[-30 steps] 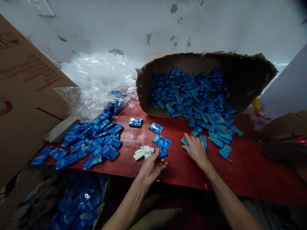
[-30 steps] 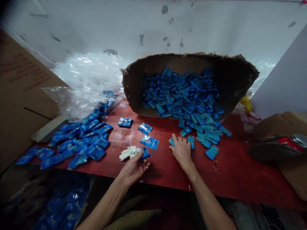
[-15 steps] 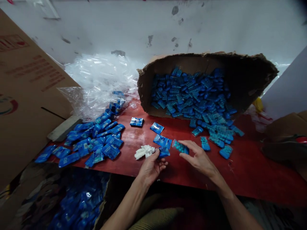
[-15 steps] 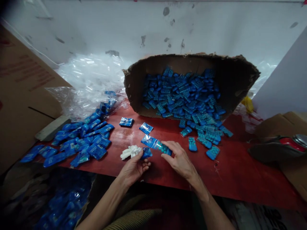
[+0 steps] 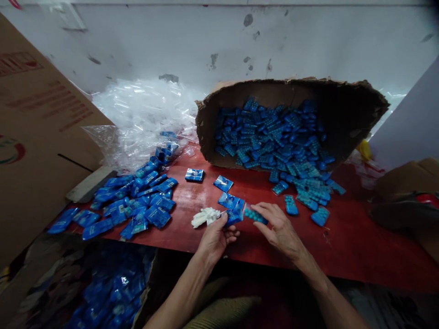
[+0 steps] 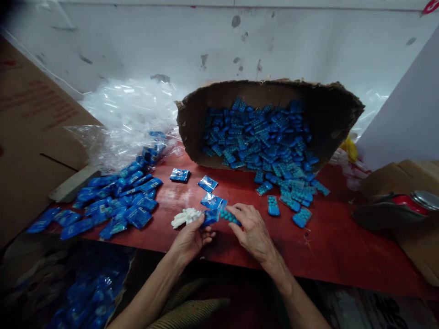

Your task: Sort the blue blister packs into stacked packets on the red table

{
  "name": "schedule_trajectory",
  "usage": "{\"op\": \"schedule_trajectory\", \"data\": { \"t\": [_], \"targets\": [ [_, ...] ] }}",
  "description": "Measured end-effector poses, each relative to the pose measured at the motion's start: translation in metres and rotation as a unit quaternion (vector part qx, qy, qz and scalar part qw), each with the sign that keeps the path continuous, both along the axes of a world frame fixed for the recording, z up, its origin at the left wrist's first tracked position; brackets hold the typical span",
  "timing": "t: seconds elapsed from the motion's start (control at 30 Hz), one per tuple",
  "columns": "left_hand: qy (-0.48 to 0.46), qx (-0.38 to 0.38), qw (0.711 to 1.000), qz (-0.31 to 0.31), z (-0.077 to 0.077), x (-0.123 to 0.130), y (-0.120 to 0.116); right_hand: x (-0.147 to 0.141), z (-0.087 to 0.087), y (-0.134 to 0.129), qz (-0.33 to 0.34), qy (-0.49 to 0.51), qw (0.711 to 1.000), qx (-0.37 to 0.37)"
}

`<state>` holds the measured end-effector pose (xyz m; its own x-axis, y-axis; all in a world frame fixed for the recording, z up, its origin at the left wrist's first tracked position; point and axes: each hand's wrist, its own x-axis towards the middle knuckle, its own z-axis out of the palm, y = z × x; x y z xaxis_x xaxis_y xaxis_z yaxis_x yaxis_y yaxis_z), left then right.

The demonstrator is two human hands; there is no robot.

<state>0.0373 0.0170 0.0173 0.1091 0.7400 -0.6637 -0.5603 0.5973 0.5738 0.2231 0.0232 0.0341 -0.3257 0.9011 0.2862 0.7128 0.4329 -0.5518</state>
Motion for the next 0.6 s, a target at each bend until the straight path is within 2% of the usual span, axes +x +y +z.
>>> {"op": "schedule_trajectory", "data": {
  "t": [0.13, 0.2, 0.27, 0.37, 0.43, 0.5, 0.6],
  "targets": [
    [0.033, 0.044, 0.998, -0.01, -0.007, -0.001, 0.0, 0.007, -0.019, 0.013, -0.083, -0.009, 0.995, -0.049],
    [0.078, 0.083, 0.993, -0.029, -0.011, -0.001, 0.0, 0.004, -0.021, 0.017, -0.11, 0.037, 0.989, -0.091],
    [0.142, 0.128, 0.98, -0.047, -0.013, 0.0, 0.0, -0.003, -0.017, 0.018, -0.101, 0.139, 0.973, -0.152],
    [0.192, 0.175, 0.963, -0.063, -0.013, 0.001, 0.002, -0.019, -0.005, 0.018, -0.023, 0.289, 0.921, -0.258],
    [0.176, 0.184, 0.965, -0.066, -0.013, 0.001, 0.003, -0.028, 0.0, 0.018, 0.007, 0.35, 0.886, -0.304],
    [0.14, 0.174, 0.973, -0.062, -0.016, 0.001, 0.003, -0.035, 0.0, 0.017, -0.002, 0.393, 0.862, -0.32],
    [0.087, 0.144, 0.983, -0.067, -0.019, 0.001, 0.001, -0.04, -0.006, 0.016, -0.034, 0.426, 0.851, -0.305]
  ]
}}
